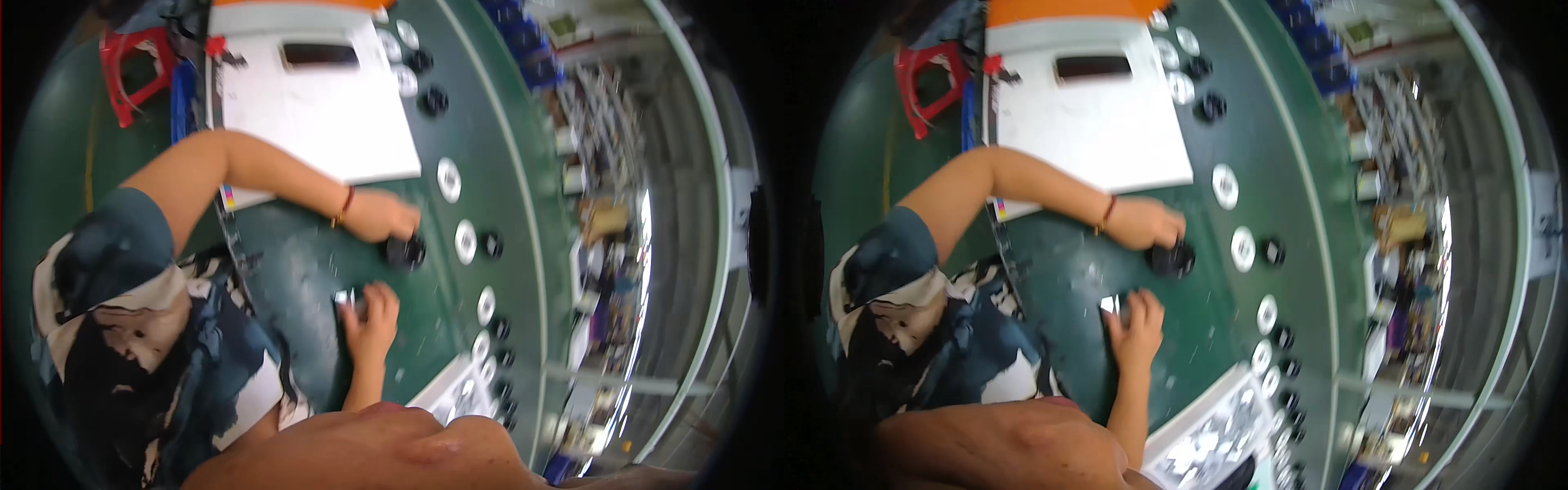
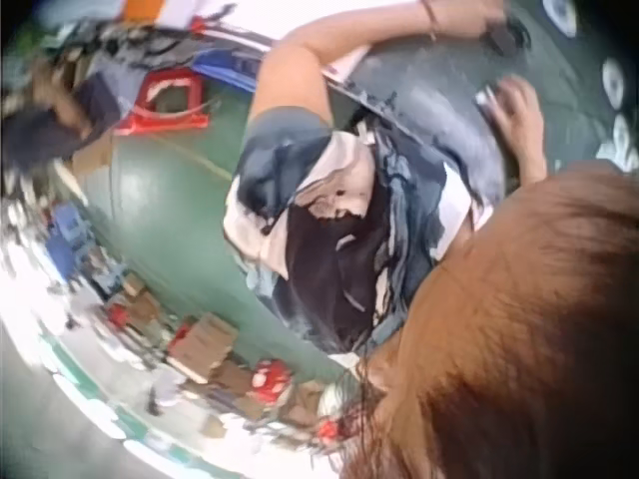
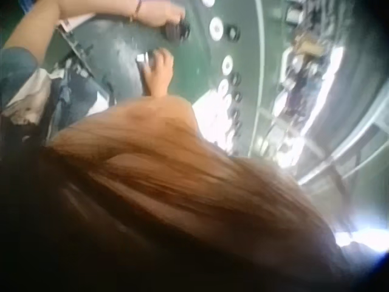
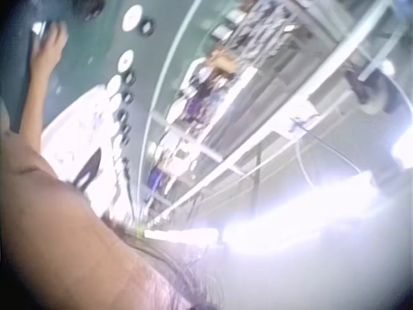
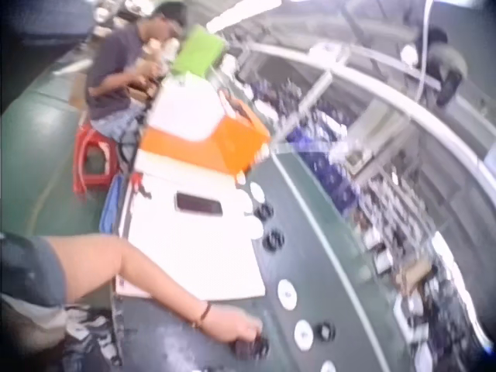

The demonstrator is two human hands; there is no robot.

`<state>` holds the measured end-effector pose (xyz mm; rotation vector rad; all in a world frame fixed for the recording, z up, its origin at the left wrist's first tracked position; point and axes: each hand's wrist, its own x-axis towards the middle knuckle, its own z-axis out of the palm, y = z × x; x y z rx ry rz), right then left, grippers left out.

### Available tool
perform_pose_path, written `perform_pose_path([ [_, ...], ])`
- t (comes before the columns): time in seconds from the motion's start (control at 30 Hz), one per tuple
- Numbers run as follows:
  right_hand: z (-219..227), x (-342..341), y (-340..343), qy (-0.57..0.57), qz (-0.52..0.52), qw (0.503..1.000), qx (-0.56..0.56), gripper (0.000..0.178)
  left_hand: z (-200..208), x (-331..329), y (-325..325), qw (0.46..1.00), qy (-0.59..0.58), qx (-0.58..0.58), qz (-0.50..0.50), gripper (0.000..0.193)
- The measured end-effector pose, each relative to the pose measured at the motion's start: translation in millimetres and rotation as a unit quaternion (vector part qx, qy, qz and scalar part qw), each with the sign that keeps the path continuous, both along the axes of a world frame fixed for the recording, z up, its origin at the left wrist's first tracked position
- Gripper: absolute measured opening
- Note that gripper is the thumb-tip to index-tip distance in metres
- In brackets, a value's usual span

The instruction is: Manually assemble components into a circular plastic casing at a production line station.

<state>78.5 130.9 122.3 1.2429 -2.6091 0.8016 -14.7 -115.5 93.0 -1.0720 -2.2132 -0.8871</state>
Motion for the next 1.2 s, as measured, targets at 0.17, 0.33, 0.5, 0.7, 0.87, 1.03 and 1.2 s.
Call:
perform_pose_path([
  [0.17,-2.5,-25.4,2.4,-0.005,-0.055,0.991,-0.124,0.020,-1.6,-13.5,6.3,0.990,-0.079,0.073,0.095,0.021],
  [0.33,1.9,-33.1,43.4,-0.166,-0.222,0.952,-0.126,0.012,0.9,2.0,13.8,0.993,-0.096,0.040,0.055,0.024],
  [0.5,13.6,-19.5,47.6,-0.212,-0.122,0.970,-0.013,0.017,8.8,25.4,15.8,0.995,-0.082,0.038,0.033,0.023],
  [0.7,12.0,-9.7,25.8,-0.201,-0.051,0.976,-0.058,0.027,8.2,37.0,29.1,0.998,-0.058,-0.025,-0.001,0.025],
  [0.87,16.0,-9.9,23.5,-0.164,-0.057,0.984,-0.024,0.027,11.0,30.9,24.3,0.998,-0.054,-0.029,0.003,0.022],
  [1.03,8.6,-12.5,24.5,-0.113,0.013,0.993,0.013,0.032,6.2,28.5,17.8,0.996,-0.088,-0.011,0.007,0.022],
  [1.2,13.8,-7.8,21.3,-0.126,0.009,0.992,0.002,0.030,12.3,32.7,21.3,0.998,-0.063,-0.017,0.026,0.025],
])
